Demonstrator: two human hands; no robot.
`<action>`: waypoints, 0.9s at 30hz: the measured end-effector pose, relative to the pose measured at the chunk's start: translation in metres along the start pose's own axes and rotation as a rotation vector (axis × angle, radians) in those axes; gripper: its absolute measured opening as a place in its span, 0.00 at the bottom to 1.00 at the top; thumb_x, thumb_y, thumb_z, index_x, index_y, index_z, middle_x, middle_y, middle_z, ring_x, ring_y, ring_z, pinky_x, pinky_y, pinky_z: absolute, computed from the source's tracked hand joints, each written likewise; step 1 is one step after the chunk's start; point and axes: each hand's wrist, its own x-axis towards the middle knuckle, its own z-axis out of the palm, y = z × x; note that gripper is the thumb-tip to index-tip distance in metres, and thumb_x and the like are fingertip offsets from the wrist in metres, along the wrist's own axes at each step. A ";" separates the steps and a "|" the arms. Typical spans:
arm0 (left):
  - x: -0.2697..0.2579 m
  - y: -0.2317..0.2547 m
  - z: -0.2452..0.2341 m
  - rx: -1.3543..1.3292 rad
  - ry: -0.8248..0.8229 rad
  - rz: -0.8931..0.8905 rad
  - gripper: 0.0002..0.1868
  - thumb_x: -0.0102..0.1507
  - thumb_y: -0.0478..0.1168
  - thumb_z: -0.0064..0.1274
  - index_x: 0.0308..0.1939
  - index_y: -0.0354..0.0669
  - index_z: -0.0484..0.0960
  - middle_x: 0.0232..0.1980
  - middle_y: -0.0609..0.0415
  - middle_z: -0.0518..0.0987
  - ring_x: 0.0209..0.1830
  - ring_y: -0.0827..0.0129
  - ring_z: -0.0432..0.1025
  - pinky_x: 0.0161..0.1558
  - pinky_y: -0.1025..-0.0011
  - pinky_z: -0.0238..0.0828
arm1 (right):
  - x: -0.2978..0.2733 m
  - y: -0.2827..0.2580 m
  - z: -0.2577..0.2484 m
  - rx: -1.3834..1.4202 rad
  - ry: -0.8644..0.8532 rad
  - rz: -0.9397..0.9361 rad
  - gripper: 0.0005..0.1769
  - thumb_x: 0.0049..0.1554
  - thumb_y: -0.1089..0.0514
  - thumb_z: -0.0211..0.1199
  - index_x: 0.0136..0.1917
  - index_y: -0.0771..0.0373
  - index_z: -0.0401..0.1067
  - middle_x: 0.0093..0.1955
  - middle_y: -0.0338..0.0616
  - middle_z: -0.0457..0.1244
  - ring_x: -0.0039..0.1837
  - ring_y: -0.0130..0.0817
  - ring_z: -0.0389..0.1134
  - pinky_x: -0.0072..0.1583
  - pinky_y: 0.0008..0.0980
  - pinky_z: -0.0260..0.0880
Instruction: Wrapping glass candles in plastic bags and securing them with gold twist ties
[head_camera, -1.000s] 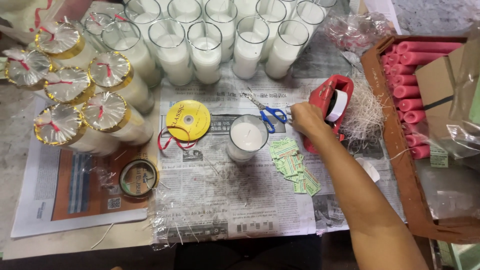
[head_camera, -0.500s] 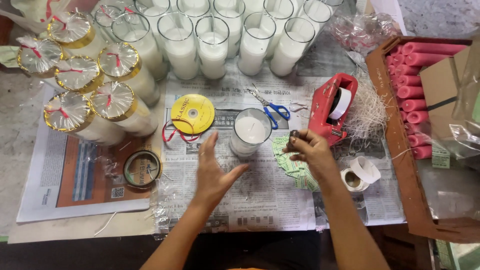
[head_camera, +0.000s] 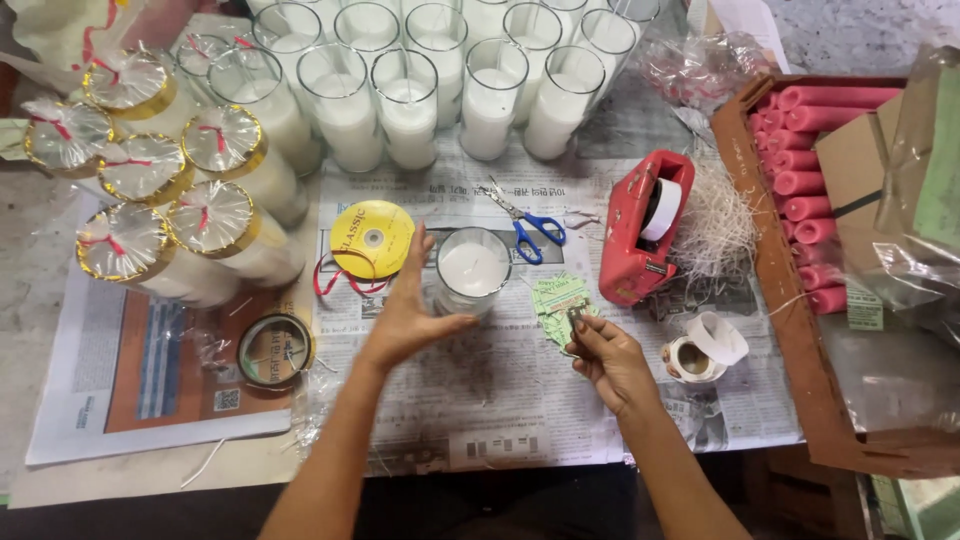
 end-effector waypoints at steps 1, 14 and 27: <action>-0.007 0.001 0.013 0.031 0.151 -0.010 0.77 0.41 0.58 0.78 0.82 0.44 0.41 0.73 0.24 0.62 0.72 0.26 0.58 0.70 0.37 0.53 | 0.004 0.005 -0.002 0.059 0.002 0.029 0.13 0.59 0.59 0.68 0.56 0.63 0.73 0.42 0.44 0.69 0.42 0.35 0.75 0.39 0.27 0.78; 0.008 -0.023 0.052 -0.041 0.222 0.043 0.70 0.42 0.56 0.77 0.79 0.42 0.49 0.74 0.30 0.63 0.73 0.33 0.60 0.74 0.45 0.53 | -0.024 -0.101 0.041 -0.051 -0.020 -0.153 0.08 0.61 0.58 0.64 0.54 0.58 0.71 0.43 0.43 0.69 0.46 0.37 0.76 0.42 0.28 0.78; 0.012 -0.011 0.077 0.459 0.092 0.180 0.59 0.37 0.42 0.70 0.74 0.59 0.65 0.62 0.43 0.72 0.65 0.47 0.66 0.71 0.47 0.51 | -0.014 -0.117 0.076 -1.514 -0.005 -1.394 0.01 0.60 0.55 0.67 0.45 0.49 0.76 0.41 0.31 0.63 0.48 0.32 0.69 0.49 0.28 0.70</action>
